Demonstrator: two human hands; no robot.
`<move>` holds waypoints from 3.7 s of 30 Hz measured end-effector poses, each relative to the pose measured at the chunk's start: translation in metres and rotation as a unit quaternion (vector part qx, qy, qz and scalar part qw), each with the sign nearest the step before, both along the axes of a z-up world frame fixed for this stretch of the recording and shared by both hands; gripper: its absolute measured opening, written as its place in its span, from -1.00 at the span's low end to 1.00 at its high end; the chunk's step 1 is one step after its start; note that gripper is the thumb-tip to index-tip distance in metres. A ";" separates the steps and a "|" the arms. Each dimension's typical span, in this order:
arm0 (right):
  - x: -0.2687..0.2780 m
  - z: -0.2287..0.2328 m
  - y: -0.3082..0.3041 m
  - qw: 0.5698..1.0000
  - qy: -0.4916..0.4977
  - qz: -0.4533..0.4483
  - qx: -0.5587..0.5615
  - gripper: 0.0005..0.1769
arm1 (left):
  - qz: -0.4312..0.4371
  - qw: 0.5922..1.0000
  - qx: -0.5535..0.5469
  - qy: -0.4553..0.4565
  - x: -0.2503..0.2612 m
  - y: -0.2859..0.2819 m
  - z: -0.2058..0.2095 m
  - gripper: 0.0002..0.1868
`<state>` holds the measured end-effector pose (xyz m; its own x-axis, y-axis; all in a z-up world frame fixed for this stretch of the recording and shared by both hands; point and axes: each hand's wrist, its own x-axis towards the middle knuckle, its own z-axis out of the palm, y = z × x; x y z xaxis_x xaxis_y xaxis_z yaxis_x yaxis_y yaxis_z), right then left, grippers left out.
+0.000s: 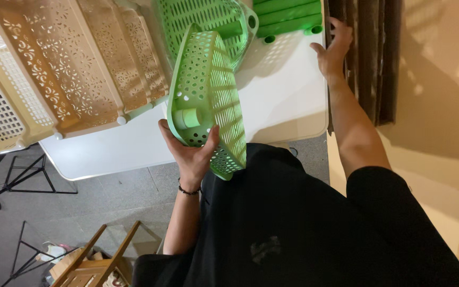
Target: The person disassembles a green plastic three-tier storage rack on a white table. They remove the green support poles and the three green baskets one by one, placing the parts on the table. The person does not reassemble the rack within the clip.
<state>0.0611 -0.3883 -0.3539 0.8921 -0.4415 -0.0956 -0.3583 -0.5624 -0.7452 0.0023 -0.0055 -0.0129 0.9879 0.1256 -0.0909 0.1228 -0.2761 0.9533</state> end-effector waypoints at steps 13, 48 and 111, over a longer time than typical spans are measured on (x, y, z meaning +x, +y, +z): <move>-0.074 0.059 0.121 0.885 0.041 0.011 0.464 -0.23 | -0.010 0.989 -0.132 -0.065 -0.036 0.033 -0.033 -0.17; 0.036 0.174 0.109 0.854 0.076 0.324 0.400 -0.51 | -0.199 0.962 -0.189 -0.004 0.018 0.053 0.047 0.11; -0.071 0.400 0.191 0.888 -0.148 0.180 0.397 -0.73 | -0.019 0.986 0.011 -0.166 -0.006 0.046 -0.009 -0.05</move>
